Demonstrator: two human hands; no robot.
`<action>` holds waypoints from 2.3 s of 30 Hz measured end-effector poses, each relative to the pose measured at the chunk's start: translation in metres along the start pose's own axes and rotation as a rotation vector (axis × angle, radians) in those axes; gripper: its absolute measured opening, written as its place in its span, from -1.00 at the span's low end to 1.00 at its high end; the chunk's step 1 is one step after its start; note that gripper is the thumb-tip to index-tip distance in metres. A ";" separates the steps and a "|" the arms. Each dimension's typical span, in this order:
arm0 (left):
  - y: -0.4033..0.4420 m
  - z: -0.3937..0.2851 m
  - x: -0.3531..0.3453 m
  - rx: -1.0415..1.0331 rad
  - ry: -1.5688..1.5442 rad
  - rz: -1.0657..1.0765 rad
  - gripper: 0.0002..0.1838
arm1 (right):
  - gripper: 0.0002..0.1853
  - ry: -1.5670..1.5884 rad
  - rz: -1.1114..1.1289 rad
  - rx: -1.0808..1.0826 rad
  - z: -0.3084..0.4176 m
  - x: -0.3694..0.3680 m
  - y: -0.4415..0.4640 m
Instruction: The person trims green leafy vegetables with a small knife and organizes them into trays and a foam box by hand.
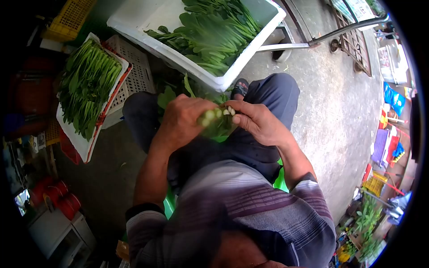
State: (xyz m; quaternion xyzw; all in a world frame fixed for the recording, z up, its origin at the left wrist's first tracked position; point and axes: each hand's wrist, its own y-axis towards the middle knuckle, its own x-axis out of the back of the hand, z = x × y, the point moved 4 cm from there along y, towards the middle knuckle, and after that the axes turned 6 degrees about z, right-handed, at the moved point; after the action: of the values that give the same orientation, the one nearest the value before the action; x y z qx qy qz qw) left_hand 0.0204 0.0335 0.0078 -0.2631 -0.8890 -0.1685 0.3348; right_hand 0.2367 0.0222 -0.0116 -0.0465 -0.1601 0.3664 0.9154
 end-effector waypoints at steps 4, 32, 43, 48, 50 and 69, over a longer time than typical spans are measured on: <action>-0.002 0.000 -0.004 -0.005 0.001 -0.013 -0.76 | -0.57 0.092 -0.038 -0.016 -0.003 -0.003 -0.005; 0.004 0.018 -0.001 0.242 -0.609 0.046 -0.73 | -0.70 -0.226 -0.297 0.261 0.005 0.013 0.006; 0.007 0.024 -0.039 0.289 -0.666 0.043 -0.67 | -0.63 -0.071 -0.341 0.257 0.007 0.005 0.016; 0.010 0.034 -0.046 0.316 -0.882 0.065 -0.74 | -0.71 -0.133 -0.362 0.262 -0.004 0.005 0.018; 0.011 0.036 -0.044 0.363 -0.922 0.080 -0.73 | -0.77 -0.055 -0.446 0.289 -0.008 0.007 0.021; -0.004 0.090 -0.034 0.232 -1.659 -0.391 -0.70 | -0.87 0.121 -0.451 -0.049 -0.044 -0.010 0.011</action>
State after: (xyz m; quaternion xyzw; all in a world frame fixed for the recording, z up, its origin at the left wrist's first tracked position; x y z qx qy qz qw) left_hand -0.0060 0.0612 -0.0805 -0.1074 -0.8871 0.1155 -0.4337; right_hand 0.2365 0.0248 -0.0583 -0.0537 -0.1202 0.1449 0.9806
